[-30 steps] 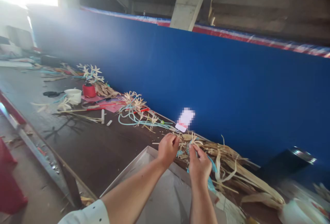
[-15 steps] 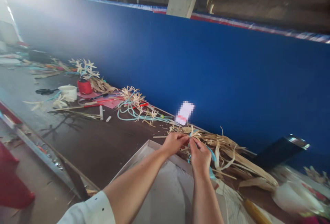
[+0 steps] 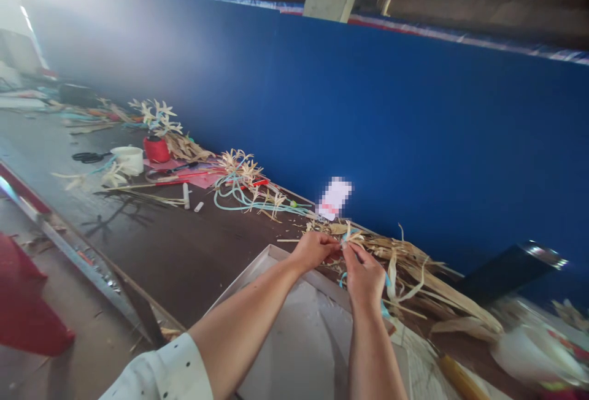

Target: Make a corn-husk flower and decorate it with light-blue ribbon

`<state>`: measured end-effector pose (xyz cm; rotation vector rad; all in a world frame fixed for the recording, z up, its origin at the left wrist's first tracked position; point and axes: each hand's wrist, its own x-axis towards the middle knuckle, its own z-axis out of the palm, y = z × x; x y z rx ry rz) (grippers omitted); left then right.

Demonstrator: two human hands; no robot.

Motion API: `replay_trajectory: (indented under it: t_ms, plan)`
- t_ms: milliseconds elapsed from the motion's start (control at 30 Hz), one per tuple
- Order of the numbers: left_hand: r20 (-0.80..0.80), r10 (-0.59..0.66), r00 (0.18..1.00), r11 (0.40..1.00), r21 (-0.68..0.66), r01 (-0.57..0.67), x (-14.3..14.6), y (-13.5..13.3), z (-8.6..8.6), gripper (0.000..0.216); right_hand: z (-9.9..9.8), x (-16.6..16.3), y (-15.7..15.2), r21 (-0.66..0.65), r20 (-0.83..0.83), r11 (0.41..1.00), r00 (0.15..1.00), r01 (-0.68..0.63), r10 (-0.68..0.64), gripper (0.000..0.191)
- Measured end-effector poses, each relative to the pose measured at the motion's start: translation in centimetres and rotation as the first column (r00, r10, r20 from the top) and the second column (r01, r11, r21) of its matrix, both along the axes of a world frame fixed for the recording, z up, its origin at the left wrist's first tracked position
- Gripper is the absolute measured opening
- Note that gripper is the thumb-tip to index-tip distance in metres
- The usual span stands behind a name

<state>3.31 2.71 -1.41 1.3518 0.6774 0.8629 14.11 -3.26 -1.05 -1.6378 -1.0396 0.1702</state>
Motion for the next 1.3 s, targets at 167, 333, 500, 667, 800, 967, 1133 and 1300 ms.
replay_trajectory:
  t_ms: [167, 333, 500, 667, 800, 967, 1133, 1300]
  plan:
    - [-0.011, 0.051, 0.999, 0.999, 0.008, -0.051, 0.1, 0.2, -0.5, 0.023, 0.2, -0.3, -0.1, 0.005, 0.065, 1.000, 0.998, -0.017, 0.016, 0.039]
    - [-0.015, 0.141, 0.990, 0.989, 0.049, -0.140, 0.5, 0.5, -1.4, 0.019, 0.1, -0.6, 0.0, -0.001, 0.111, 1.000, 0.994, -0.008, 0.008, 0.040]
    - [-0.034, 0.201, 0.979, 0.978, 0.060, -0.199, 0.6, 0.0, -0.9, 0.016, 0.5, -0.8, -0.2, 0.002, 0.131, 0.999, 0.990, 0.049, -0.049, 0.036]
    - [-0.041, 0.227, 0.973, 0.970, 0.100, -0.222, 0.5, -0.4, -0.5, 0.018, 0.9, -1.0, -0.4, -0.003, 0.129, 0.998, 0.990, 0.056, -0.055, 0.035]
    - [-0.061, 0.273, 0.960, 0.954, 0.149, -0.262, 0.3, -0.3, -0.5, 0.017, 1.1, -1.4, -0.6, -0.013, 0.125, 1.000, 0.992, 0.008, -0.006, 0.035]
    - [-0.102, 0.335, 0.937, 0.921, 0.243, -0.303, 0.4, -0.5, -0.5, 0.016, 1.3, -1.6, -0.7, 0.001, 0.089, 1.000, 0.996, -0.006, 0.006, 0.038]
    - [-0.102, 0.383, 0.918, 0.879, 0.344, -0.329, 0.6, -1.4, -0.1, 0.016, 1.3, -0.9, -0.5, -0.032, 0.032, 0.998, 0.998, 0.059, -0.058, 0.043]
    - [-0.065, 0.337, 0.939, 0.887, 0.356, -0.294, 0.7, -1.8, -0.1, 0.018, 1.0, 0.0, -0.5, -0.048, -0.009, 0.998, 0.999, 0.044, -0.044, 0.043]
